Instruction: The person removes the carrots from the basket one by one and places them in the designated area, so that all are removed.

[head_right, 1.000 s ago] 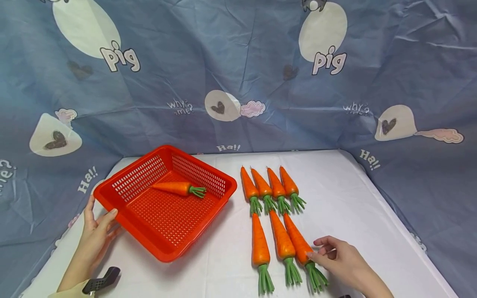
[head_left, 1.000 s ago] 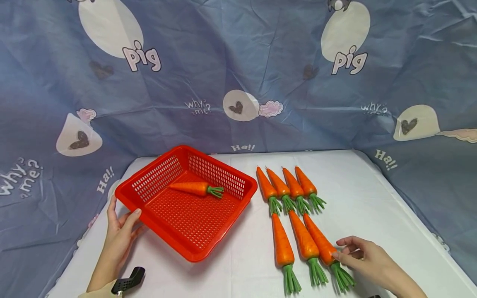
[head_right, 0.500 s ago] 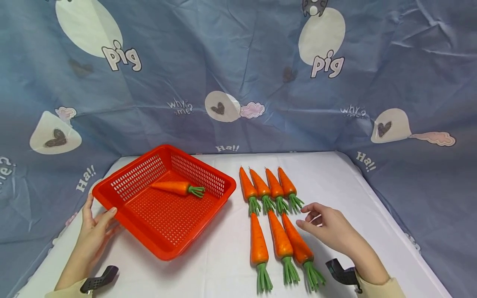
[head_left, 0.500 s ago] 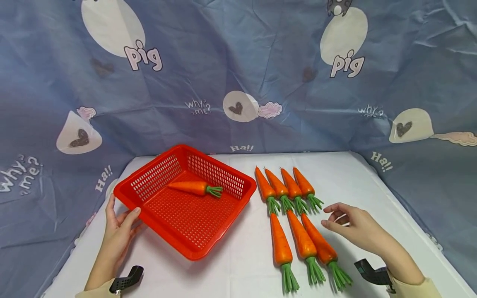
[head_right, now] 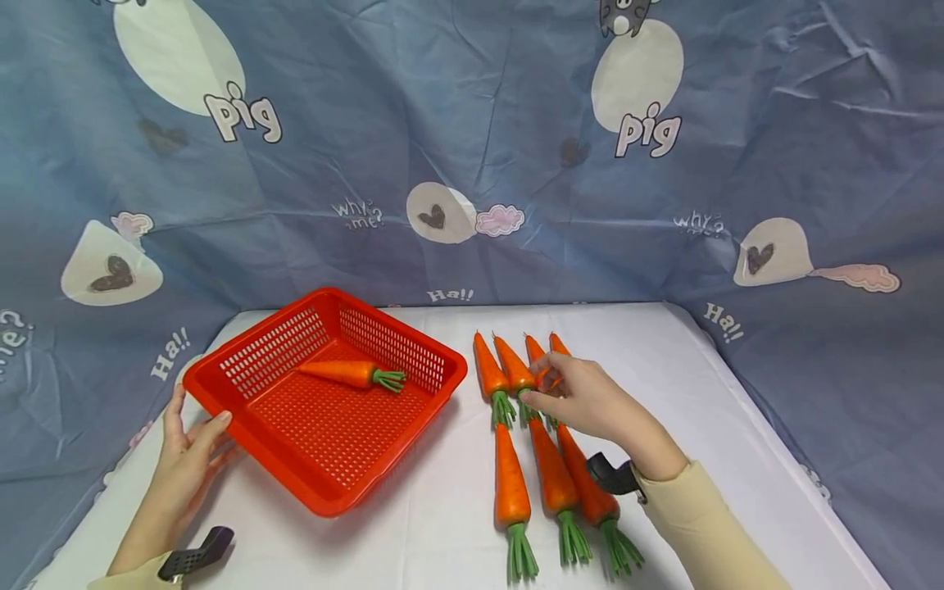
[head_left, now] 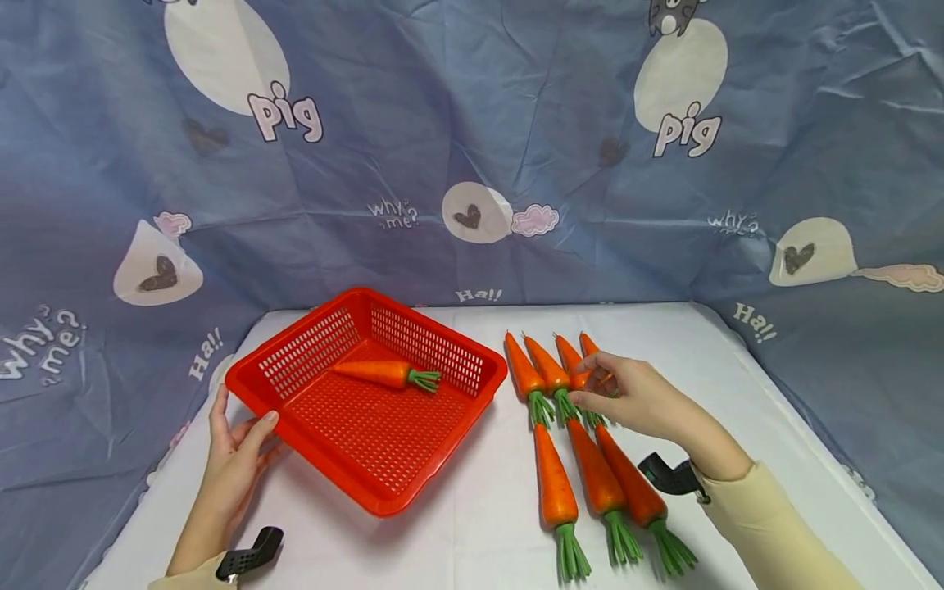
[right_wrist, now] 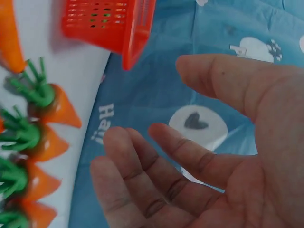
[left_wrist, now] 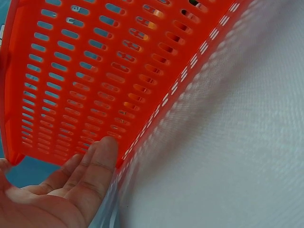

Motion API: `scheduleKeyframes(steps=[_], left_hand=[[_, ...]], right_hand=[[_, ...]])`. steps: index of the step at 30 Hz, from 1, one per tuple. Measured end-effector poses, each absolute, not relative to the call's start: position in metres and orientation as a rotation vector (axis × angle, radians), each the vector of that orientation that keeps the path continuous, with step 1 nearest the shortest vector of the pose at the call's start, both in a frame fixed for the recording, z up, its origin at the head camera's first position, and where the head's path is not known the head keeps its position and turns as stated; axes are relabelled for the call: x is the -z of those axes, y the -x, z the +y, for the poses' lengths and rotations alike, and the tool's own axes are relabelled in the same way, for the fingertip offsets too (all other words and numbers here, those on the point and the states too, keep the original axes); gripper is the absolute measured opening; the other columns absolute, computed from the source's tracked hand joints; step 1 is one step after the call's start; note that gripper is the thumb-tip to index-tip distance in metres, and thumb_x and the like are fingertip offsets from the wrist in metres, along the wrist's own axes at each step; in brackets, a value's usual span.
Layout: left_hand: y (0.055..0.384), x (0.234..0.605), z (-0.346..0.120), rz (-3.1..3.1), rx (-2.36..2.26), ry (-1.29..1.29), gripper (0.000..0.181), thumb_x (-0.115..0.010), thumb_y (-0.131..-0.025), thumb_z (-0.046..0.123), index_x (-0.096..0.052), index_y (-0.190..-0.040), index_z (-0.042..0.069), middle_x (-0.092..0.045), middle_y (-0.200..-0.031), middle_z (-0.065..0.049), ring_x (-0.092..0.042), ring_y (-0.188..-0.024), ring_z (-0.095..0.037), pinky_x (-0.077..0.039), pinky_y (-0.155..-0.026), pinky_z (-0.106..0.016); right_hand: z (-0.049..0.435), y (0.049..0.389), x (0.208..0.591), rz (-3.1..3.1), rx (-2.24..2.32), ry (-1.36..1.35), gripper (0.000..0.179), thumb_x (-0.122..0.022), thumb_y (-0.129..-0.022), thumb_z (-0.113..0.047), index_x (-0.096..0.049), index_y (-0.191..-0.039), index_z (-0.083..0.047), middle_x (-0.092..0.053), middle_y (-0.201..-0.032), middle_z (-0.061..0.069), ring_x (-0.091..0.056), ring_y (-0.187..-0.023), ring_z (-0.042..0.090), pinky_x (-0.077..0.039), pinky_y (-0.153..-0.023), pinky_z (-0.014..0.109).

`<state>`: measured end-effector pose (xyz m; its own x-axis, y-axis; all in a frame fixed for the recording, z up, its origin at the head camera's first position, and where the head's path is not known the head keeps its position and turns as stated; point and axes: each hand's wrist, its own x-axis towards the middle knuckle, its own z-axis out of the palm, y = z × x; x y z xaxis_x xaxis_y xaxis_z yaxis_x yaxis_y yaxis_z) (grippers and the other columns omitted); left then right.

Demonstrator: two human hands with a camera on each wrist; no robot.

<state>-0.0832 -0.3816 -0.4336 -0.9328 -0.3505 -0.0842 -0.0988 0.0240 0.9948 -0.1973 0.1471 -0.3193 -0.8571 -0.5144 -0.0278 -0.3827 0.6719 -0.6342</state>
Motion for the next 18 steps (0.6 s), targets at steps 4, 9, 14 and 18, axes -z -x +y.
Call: scheduleKeyframes(steps=[4, 9, 14, 18], left_hand=[[0.082, 0.434, -0.383, -2.089, 2.024, -0.481, 0.096, -0.060, -0.111, 0.030, 0.015, -0.169, 0.045, -0.059, -0.121, 0.021, -0.070, -0.097, 0.007, -0.061, -0.081, -0.016], [0.082, 0.435, -0.384, -2.088, 2.036, -0.486, 0.095, -0.060, -0.111, 0.029, 0.014, -0.168, 0.046, -0.061, -0.119, 0.023, -0.071, -0.097, 0.006, -0.062, -0.081, -0.016], [0.083, 0.436, -0.383, -2.108, 2.026, -0.493, 0.095, -0.059, -0.111, 0.030, 0.016, -0.168, 0.047, -0.057, -0.124, 0.020, -0.069, -0.099, 0.009, -0.061, -0.081, -0.015], [0.085, 0.437, -0.382, -2.112, 2.019, -0.486, 0.095, -0.059, -0.111, 0.030, 0.016, -0.168, 0.046, -0.057, -0.125, 0.020, -0.068, -0.100, 0.010, -0.061, -0.080, -0.014]], right_hand=[[0.124, 0.214, 0.310, 2.689, 0.896, 0.812, 0.037, -0.077, -0.100, -0.032, -0.067, -0.125, -0.006, -0.073, -0.103, 0.005, -0.067, -0.093, 0.018, -0.059, -0.083, 0.033], [0.095, 0.230, 0.303, 2.663, 0.850, 0.832, 0.041, -0.077, -0.099, -0.033, -0.066, -0.128, -0.006, -0.074, -0.108, 0.007, -0.068, -0.093, 0.020, -0.060, -0.086, 0.036], [0.067, 0.243, 0.299, 2.634, 0.869, 0.890, 0.039, -0.077, -0.098, -0.032, -0.067, -0.127, -0.007, -0.074, -0.109, 0.010, -0.070, -0.095, 0.023, -0.061, -0.090, 0.039], [0.046, 0.254, 0.298, 2.594, 0.899, 0.930, 0.040, -0.077, -0.098, -0.032, -0.067, -0.127, -0.006, -0.074, -0.110, 0.011, -0.071, -0.095, 0.024, -0.060, -0.094, 0.040]])
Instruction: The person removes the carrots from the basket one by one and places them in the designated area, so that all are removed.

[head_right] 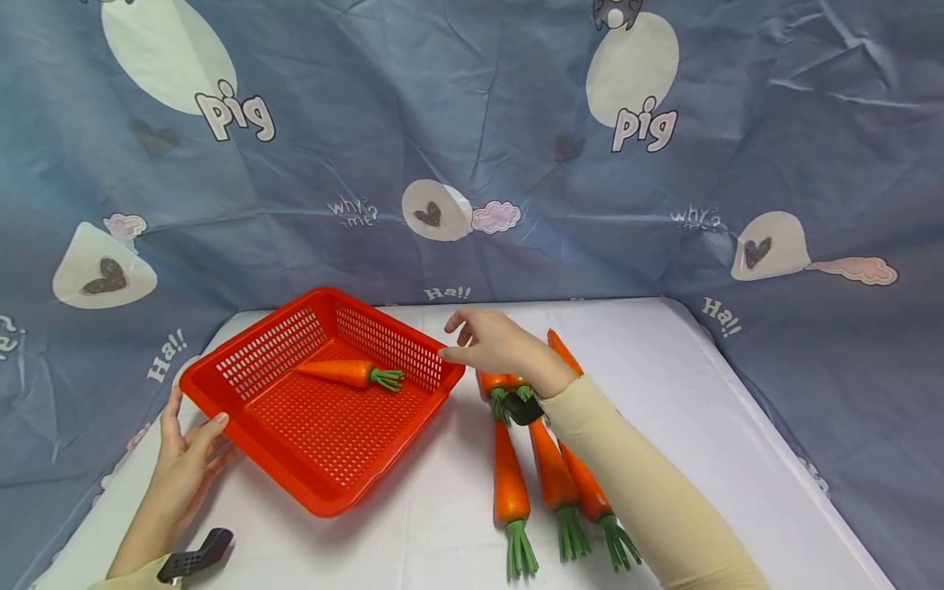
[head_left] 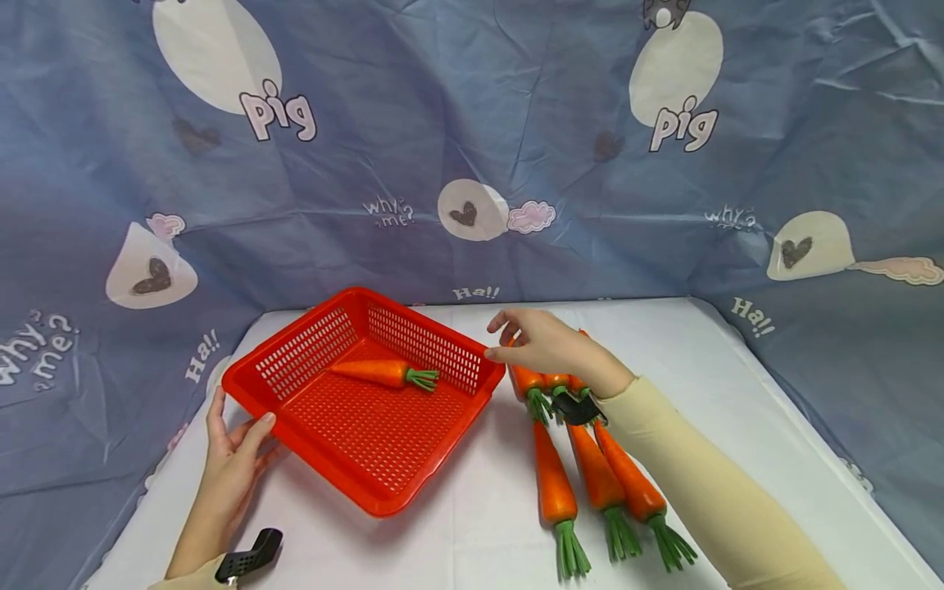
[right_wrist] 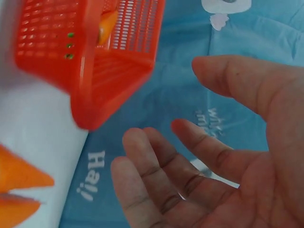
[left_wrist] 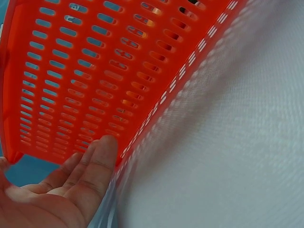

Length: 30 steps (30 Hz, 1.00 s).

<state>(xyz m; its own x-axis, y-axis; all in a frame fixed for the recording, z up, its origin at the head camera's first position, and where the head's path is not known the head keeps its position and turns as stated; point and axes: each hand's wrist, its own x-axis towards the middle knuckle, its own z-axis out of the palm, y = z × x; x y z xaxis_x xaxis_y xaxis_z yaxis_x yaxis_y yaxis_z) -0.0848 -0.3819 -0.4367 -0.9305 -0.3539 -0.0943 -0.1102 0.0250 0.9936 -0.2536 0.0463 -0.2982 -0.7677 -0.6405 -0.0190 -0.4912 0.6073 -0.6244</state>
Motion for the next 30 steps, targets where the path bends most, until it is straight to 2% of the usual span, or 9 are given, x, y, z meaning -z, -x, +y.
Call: scheduleKeyframes(steps=[6, 12, 16, 22, 26, 30], left_hand=[[0.083, 0.436, -0.383, -2.098, 2.016, -0.463, 0.095, -0.059, -0.111, 0.028, 0.015, -0.169, 0.044, -0.061, -0.122, 0.024, -0.069, -0.099, 0.008, -0.060, -0.080, -0.014], [0.083, 0.435, -0.382, -2.089, 2.024, -0.428, 0.094, -0.058, -0.112, 0.026, 0.014, -0.169, 0.044, -0.060, -0.124, 0.020, -0.070, -0.101, 0.007, -0.061, -0.082, -0.016], [0.084, 0.435, -0.381, -2.095, 2.021, -0.428, 0.094, -0.059, -0.111, 0.027, 0.012, -0.169, 0.046, -0.060, -0.122, 0.020, -0.070, -0.101, 0.006, -0.061, -0.083, -0.016], [0.084, 0.436, -0.380, -2.114, 2.012, -0.429, 0.094, -0.059, -0.111, 0.028, 0.012, -0.169, 0.047, -0.058, -0.125, 0.019, -0.069, -0.102, 0.007, -0.061, -0.083, -0.015], [0.084, 0.436, -0.381, -2.117, 2.009, -0.444, 0.093, -0.059, -0.111, 0.028, 0.013, -0.168, 0.047, -0.057, -0.126, 0.018, -0.069, -0.101, 0.007, -0.061, -0.083, -0.015], [0.084, 0.436, -0.382, -2.117, 2.008, -0.450, 0.094, -0.059, -0.111, 0.029, 0.013, -0.168, 0.047, -0.057, -0.126, 0.018, -0.070, -0.101, 0.007, -0.061, -0.083, -0.015]], right_hand=[[0.012, 0.268, 0.298, 2.546, 0.841, 0.948, 0.044, -0.077, -0.099, -0.031, -0.065, -0.131, -0.004, -0.075, -0.115, 0.012, -0.073, -0.101, 0.026, -0.061, -0.094, 0.037], [-0.018, 0.279, 0.300, 2.520, 0.795, 0.974, 0.048, -0.078, -0.099, -0.031, -0.065, -0.136, -0.003, -0.075, -0.117, 0.013, -0.069, -0.107, 0.025, -0.057, -0.093, 0.036], [-0.035, 0.282, 0.304, 2.501, 0.777, 0.957, 0.051, -0.078, -0.098, -0.032, -0.063, -0.138, -0.004, -0.073, -0.114, 0.011, -0.066, -0.100, 0.022, -0.055, -0.089, 0.033], [-0.059, 0.283, 0.312, 2.491, 0.733, 0.952, 0.052, -0.080, -0.098, -0.031, -0.064, -0.138, -0.002, -0.063, -0.097, 0.005, -0.055, -0.088, 0.017, -0.046, -0.080, 0.029], [-0.073, 0.285, 0.316, 2.500, 0.649, 0.970, 0.054, -0.080, -0.098, -0.029, -0.063, -0.141, -0.001, -0.060, -0.096, 0.003, -0.054, -0.088, 0.017, -0.048, -0.085, 0.029], [-0.084, 0.286, 0.318, 2.512, 0.549, 0.968, 0.055, -0.081, -0.097, -0.028, -0.063, -0.143, -0.003, -0.069, -0.108, 0.008, -0.062, -0.098, 0.021, -0.053, -0.099, 0.035]])
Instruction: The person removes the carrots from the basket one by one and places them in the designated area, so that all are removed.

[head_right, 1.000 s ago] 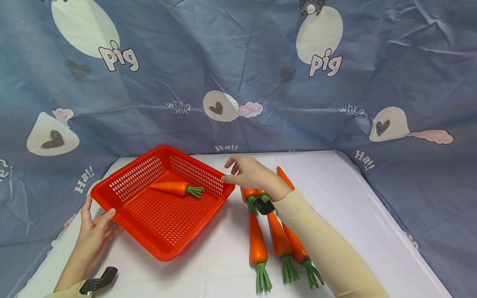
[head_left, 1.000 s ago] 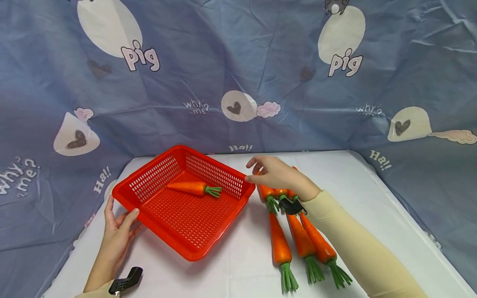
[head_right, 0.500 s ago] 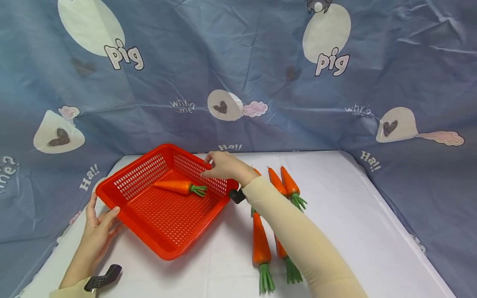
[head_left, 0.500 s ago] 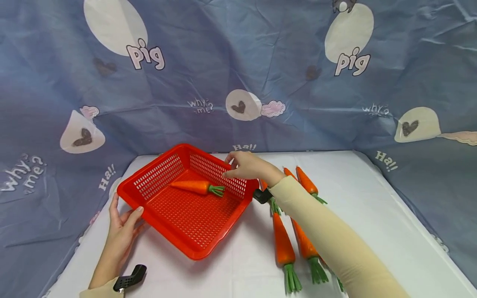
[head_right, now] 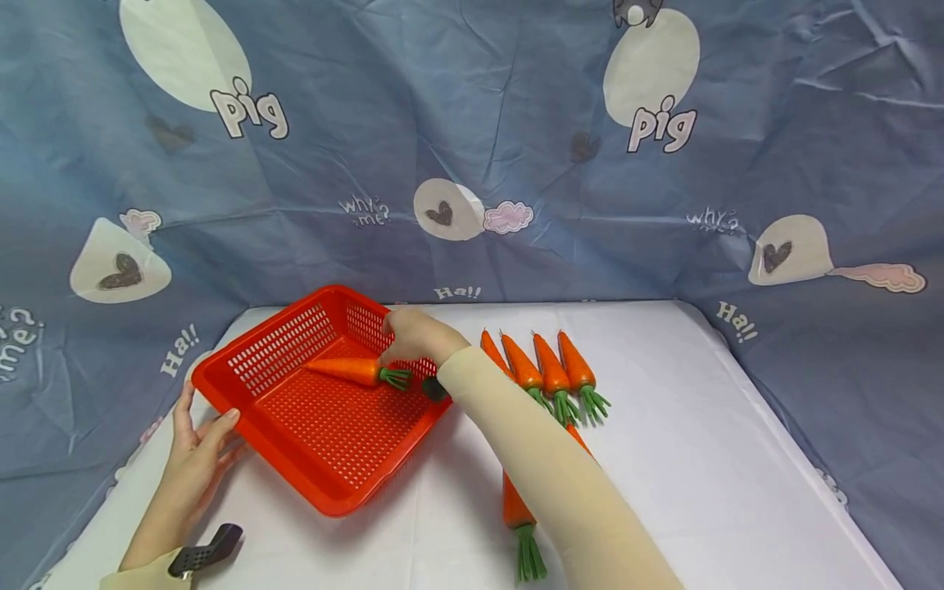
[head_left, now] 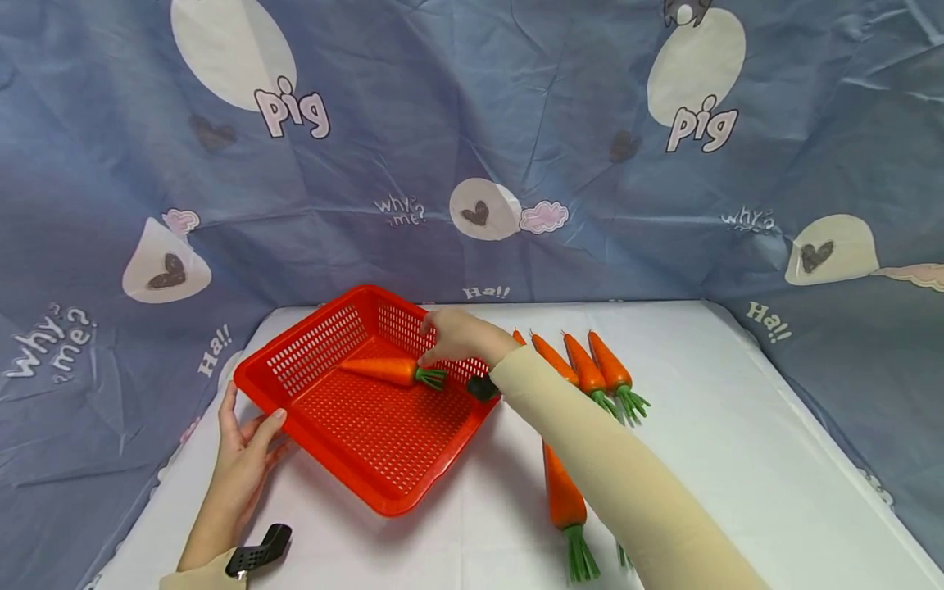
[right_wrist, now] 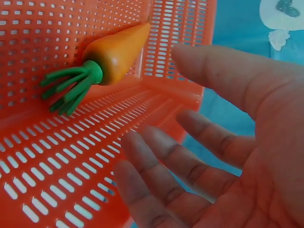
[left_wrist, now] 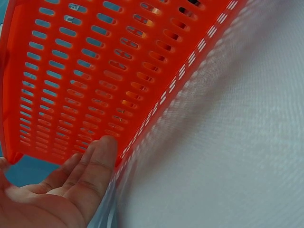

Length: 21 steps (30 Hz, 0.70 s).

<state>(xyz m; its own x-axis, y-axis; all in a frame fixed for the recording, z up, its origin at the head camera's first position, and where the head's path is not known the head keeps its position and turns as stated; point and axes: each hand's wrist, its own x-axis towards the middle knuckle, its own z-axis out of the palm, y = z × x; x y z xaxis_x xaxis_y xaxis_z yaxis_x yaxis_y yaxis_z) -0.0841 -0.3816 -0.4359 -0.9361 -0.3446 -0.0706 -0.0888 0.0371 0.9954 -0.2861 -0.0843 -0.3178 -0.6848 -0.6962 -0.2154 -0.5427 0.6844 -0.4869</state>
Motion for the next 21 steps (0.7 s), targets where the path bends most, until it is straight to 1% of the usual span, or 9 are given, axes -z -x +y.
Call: scheduleKeyframes(steps=[3, 6, 9, 14, 21], left_hand=[[0.084, 0.436, -0.382, -2.113, 2.012, -0.444, 0.093, -0.059, -0.111, 0.029, 0.012, -0.168, 0.048, -0.058, -0.126, 0.018, -0.070, -0.101, 0.006, -0.061, -0.084, -0.016], [0.084, 0.435, -0.382, -2.109, 2.015, -0.442, 0.093, -0.059, -0.111, 0.029, 0.012, -0.168, 0.048, -0.059, -0.127, 0.017, -0.070, -0.100, 0.005, -0.061, -0.084, -0.016], [0.084, 0.435, -0.382, -2.107, 2.014, -0.450, 0.093, -0.059, -0.111, 0.029, 0.012, -0.168, 0.048, -0.059, -0.127, 0.016, -0.070, -0.100, 0.005, -0.061, -0.084, -0.017], [0.085, 0.435, -0.381, -2.108, 2.008, -0.481, 0.093, -0.060, -0.111, 0.031, 0.011, -0.168, 0.050, -0.055, -0.129, 0.015, -0.070, -0.101, 0.005, -0.061, -0.085, -0.017], [0.084, 0.435, -0.381, -2.115, 2.007, -0.461, 0.094, -0.059, -0.111, 0.029, 0.012, -0.168, 0.049, -0.056, -0.129, 0.015, -0.070, -0.101, 0.005, -0.061, -0.085, -0.016]], right_hand=[[-0.091, 0.287, 0.320, 2.511, 0.512, 0.950, 0.055, -0.081, -0.097, -0.026, -0.063, -0.144, -0.003, -0.071, -0.130, 0.013, -0.066, -0.118, 0.027, -0.053, -0.110, 0.039], [-0.098, 0.287, 0.321, 2.503, 0.459, 0.935, 0.057, -0.080, -0.098, -0.027, -0.062, -0.146, -0.003, -0.066, -0.146, 0.013, -0.062, -0.135, 0.029, -0.050, -0.118, 0.041], [-0.105, 0.286, 0.320, 2.459, 0.420, 0.927, 0.060, -0.080, -0.098, -0.025, -0.059, -0.150, -0.004, -0.062, -0.151, 0.013, -0.059, -0.141, 0.030, -0.049, -0.119, 0.043], [-0.116, 0.283, 0.319, 2.398, 0.366, 0.937, 0.064, -0.079, -0.099, -0.024, -0.056, -0.154, -0.004, -0.059, -0.156, 0.013, -0.056, -0.144, 0.029, -0.046, -0.122, 0.043], [-0.125, 0.281, 0.325, 2.410, 0.246, 0.898, 0.065, -0.077, -0.099, -0.021, -0.054, -0.157, -0.008, -0.058, -0.157, 0.009, -0.056, -0.145, 0.025, -0.048, -0.119, 0.037]])
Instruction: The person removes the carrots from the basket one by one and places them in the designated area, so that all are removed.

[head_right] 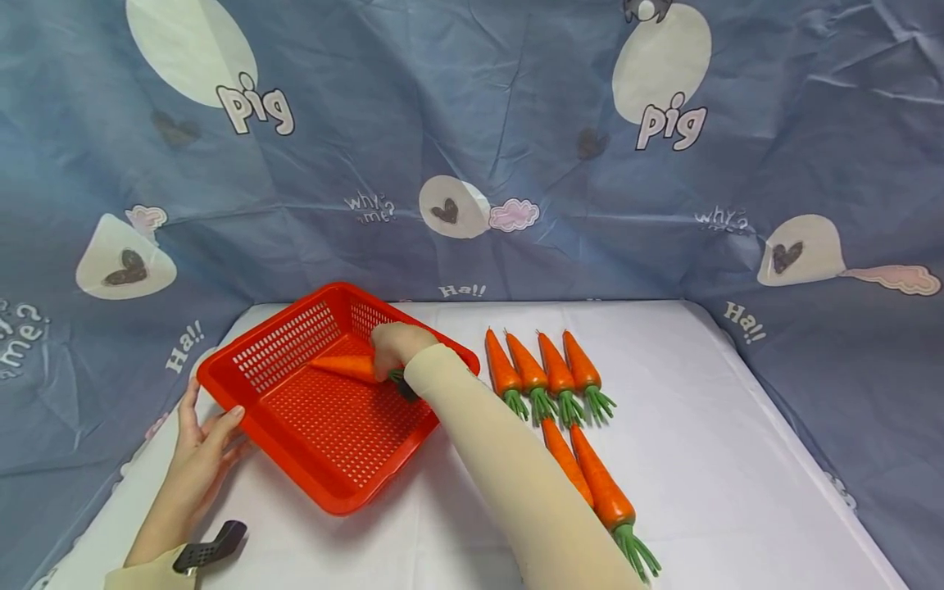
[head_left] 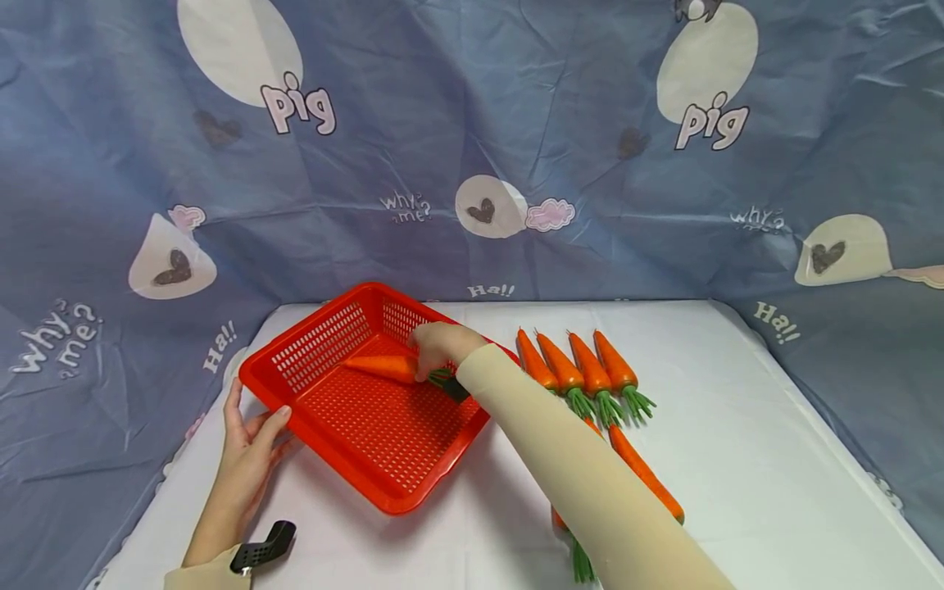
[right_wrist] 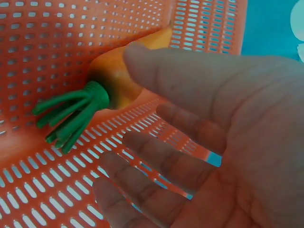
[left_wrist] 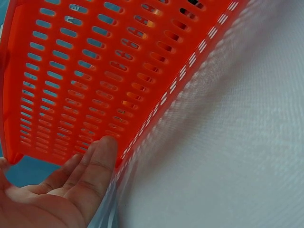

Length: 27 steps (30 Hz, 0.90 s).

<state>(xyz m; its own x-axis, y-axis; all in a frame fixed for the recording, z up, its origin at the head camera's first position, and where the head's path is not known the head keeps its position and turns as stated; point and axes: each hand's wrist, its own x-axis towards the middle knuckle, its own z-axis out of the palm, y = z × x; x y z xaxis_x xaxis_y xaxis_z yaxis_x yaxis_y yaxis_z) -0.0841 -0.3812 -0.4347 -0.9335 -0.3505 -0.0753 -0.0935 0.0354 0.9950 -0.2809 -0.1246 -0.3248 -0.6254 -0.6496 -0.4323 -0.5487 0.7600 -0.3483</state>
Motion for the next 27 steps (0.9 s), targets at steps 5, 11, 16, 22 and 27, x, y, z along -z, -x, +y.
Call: scheduleKeyframes(steps=[5, 11, 16, 22, 27], left_hand=[[0.085, 0.434, -0.379, -2.083, 2.028, -0.455, 0.094, -0.060, -0.111, 0.027, 0.011, -0.169, 0.047, -0.060, -0.126, 0.017, -0.071, -0.100, 0.005, -0.061, -0.085, -0.016], [0.087, 0.434, -0.378, -2.109, 2.005, -0.494, 0.095, -0.060, -0.111, 0.030, 0.013, -0.169, 0.047, -0.054, -0.134, 0.009, -0.070, -0.102, 0.006, -0.060, -0.085, -0.015], [0.086, 0.435, -0.379, -2.121, 1.994, -0.496, 0.095, -0.060, -0.111, 0.030, 0.013, -0.169, 0.047, -0.053, -0.135, 0.007, -0.070, -0.102, 0.006, -0.060, -0.085, -0.015], [0.085, 0.434, -0.381, -2.124, 1.998, -0.453, 0.095, -0.060, -0.111, 0.029, 0.013, -0.169, 0.046, -0.059, -0.128, 0.014, -0.071, -0.100, 0.004, -0.061, -0.085, -0.016], [0.084, 0.433, -0.382, -2.125, 2.007, -0.448, 0.094, -0.060, -0.111, 0.030, 0.013, -0.168, 0.048, -0.058, -0.128, 0.014, -0.071, -0.102, 0.002, -0.061, -0.086, -0.017]], right_hand=[[-0.126, 0.281, 0.330, 2.429, 0.159, 0.866, 0.060, -0.078, -0.099, -0.022, -0.058, -0.154, -0.013, -0.060, -0.155, 0.005, -0.058, -0.142, 0.021, -0.051, -0.114, 0.033], [-0.123, 0.280, 0.337, 2.440, 0.114, 0.834, 0.047, -0.079, -0.098, -0.021, -0.069, -0.143, -0.014, -0.067, -0.145, 0.003, -0.063, -0.132, 0.019, -0.055, -0.108, 0.033], [-0.122, 0.278, 0.338, 2.452, 0.126, 0.814, 0.040, -0.080, -0.097, -0.020, -0.073, -0.136, -0.013, -0.071, -0.137, 0.003, -0.065, -0.116, 0.017, -0.057, -0.098, 0.031], [-0.125, 0.274, 0.339, 2.471, 0.173, 0.755, 0.021, -0.082, -0.096, -0.022, -0.077, -0.113, -0.011, -0.070, -0.103, -0.001, -0.057, -0.089, 0.015, -0.054, -0.080, 0.030], [-0.128, 0.272, 0.340, 2.477, 0.211, 0.767, 0.017, -0.081, -0.096, -0.026, -0.077, -0.102, -0.011, -0.063, -0.092, -0.003, -0.053, -0.085, 0.015, -0.048, -0.076, 0.028]])
